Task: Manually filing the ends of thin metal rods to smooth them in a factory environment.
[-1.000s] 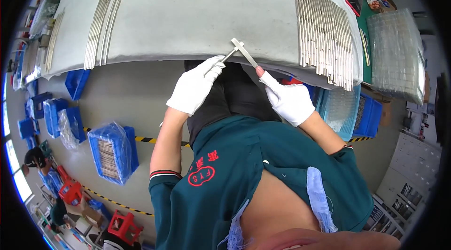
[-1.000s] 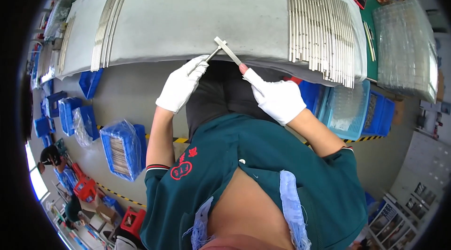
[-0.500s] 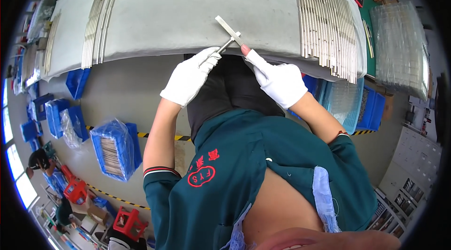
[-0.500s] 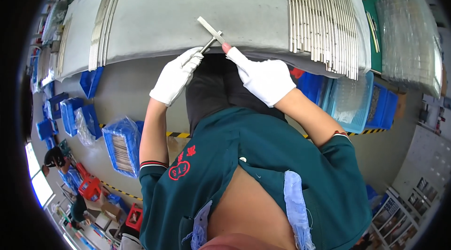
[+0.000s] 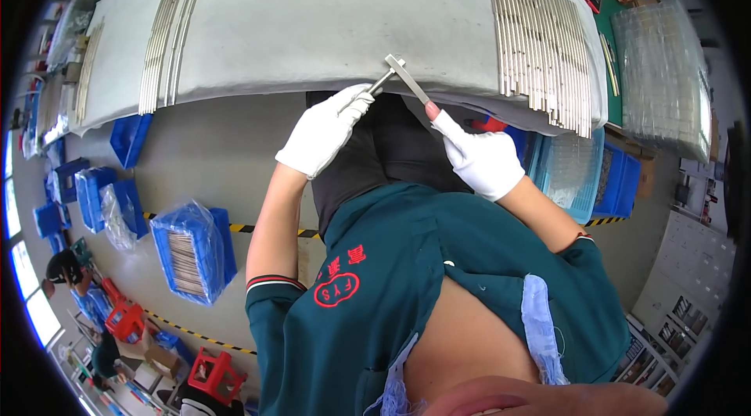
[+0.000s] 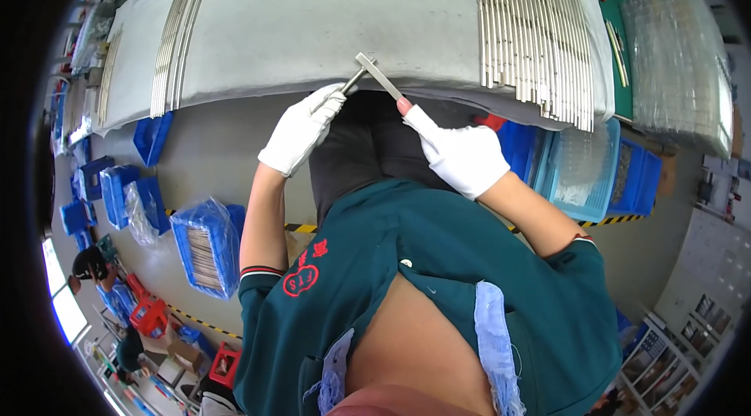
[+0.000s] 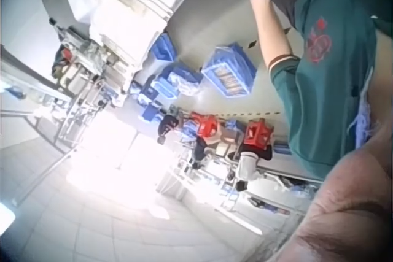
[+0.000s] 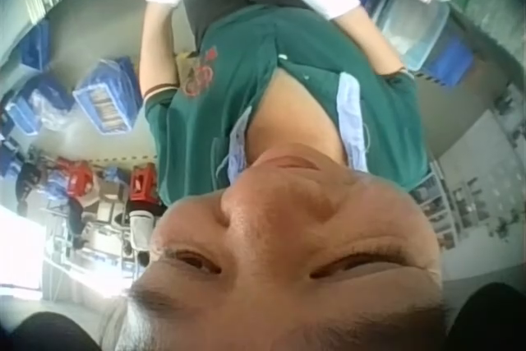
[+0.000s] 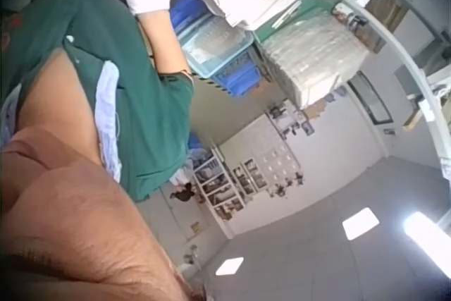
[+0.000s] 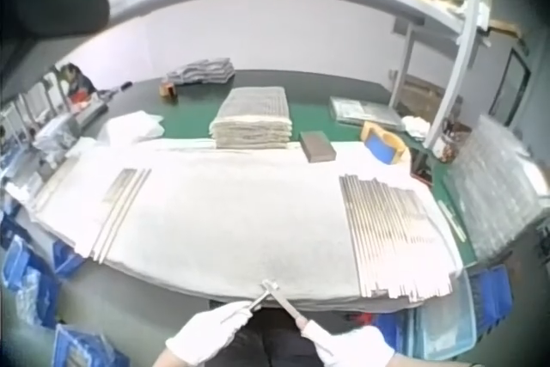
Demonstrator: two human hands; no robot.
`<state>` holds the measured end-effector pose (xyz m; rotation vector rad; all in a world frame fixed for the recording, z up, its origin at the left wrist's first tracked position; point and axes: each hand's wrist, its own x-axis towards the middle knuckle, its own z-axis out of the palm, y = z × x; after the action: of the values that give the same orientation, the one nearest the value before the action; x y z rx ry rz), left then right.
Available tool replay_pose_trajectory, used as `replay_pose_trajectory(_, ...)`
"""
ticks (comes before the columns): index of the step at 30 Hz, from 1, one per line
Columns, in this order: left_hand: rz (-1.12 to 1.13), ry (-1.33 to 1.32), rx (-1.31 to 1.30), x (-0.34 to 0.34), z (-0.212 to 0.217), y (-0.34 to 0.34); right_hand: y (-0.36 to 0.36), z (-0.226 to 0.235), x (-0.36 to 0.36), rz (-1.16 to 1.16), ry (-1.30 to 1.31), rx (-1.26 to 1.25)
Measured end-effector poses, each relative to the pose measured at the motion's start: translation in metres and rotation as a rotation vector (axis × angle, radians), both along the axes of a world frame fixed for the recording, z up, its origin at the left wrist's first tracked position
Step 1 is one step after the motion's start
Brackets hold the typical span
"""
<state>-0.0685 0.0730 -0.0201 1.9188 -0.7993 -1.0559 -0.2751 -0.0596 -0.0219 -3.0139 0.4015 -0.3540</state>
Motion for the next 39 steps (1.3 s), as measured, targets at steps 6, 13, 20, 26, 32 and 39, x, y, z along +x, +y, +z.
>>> replay_pose_trajectory(6, 0.035, 0.133, -0.014, -0.008, -0.003, -0.001, -0.024, -0.003, 0.031, 0.043, 0.075, -0.098)
replay_pose_trajectory(13, 0.200, 0.453, -0.112, -0.037, -0.001, -0.012, -0.006, -0.004, 0.007, -0.066, 0.036, 0.069)
replay_pose_trajectory(20, 0.286, 0.445, -0.219, -0.040, -0.011, -0.018, -0.007, 0.006, 0.005, -0.054, -0.112, 0.104)
replay_pose_trajectory(26, 0.249, 0.429, -0.149, -0.033, -0.004, -0.020, -0.010, 0.013, 0.011, -0.043, 0.102, 0.032)
replay_pose_trajectory(32, 0.332, 0.434, -0.085, -0.030, -0.009, -0.017, -0.010, 0.020, 0.003, 0.008, 0.275, 0.214)
replay_pose_trajectory(39, 0.245, 0.366, -0.054, -0.034, 0.000, -0.023, -0.012, 0.013, 0.041, -0.130, 0.030, 0.244)
